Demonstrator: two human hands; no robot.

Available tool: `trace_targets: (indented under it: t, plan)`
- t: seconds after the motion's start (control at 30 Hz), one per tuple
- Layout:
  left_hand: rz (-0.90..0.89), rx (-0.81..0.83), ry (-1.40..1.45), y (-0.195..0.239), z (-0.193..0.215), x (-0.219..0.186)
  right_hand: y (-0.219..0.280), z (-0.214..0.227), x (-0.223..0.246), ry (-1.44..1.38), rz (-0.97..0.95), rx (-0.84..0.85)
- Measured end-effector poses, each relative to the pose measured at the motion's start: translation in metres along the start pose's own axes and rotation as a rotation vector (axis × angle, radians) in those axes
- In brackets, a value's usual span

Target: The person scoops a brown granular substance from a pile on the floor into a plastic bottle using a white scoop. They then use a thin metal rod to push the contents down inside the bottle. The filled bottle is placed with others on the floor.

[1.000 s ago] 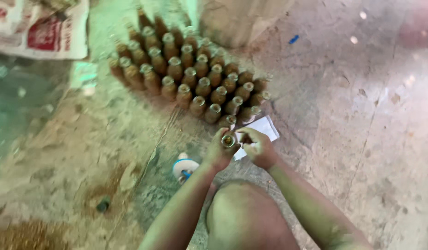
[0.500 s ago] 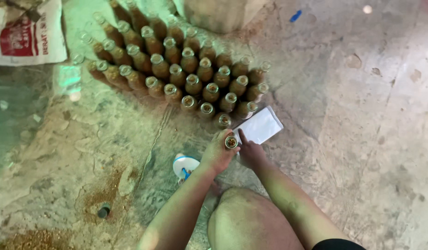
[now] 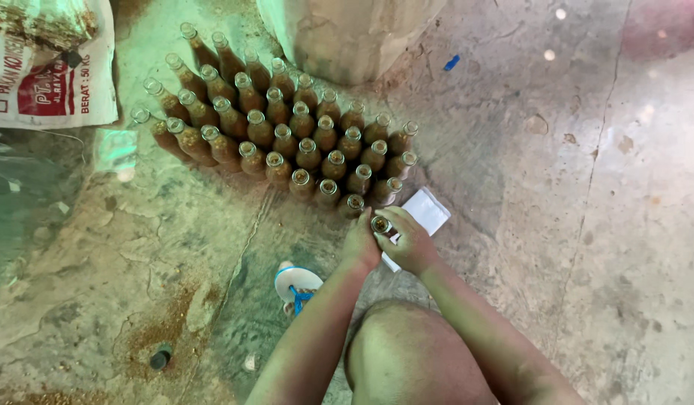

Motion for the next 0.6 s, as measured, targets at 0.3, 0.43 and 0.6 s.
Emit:
trace_targets:
  t: [0.3,0.43,0.6]
  plan:
    - [0.309,-0.039,0.216,0.001,-0.011,0.018,-0.018,-0.01,-0.035,0.266,-0.197,0.121]
    - [0.385,-0.113,0.363,-0.001,-0.018,0.036,-0.024,-0.01,-0.031,0.18,-0.29,0.122]
    - [0.455,-0.184,0.854,-0.015,-0.076,0.074,-0.027,-0.012,-0.037,0.204,-0.262,0.104]
Point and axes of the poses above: each hand's wrist, its own y-axis away from the middle knuckle, its own z-axis out of the back of the hand, x = y × z, the point moved 3 cm from there along -y, towards the middle knuckle, and after that the axes turned 13 degrees about -z, right-handed, at the moved point
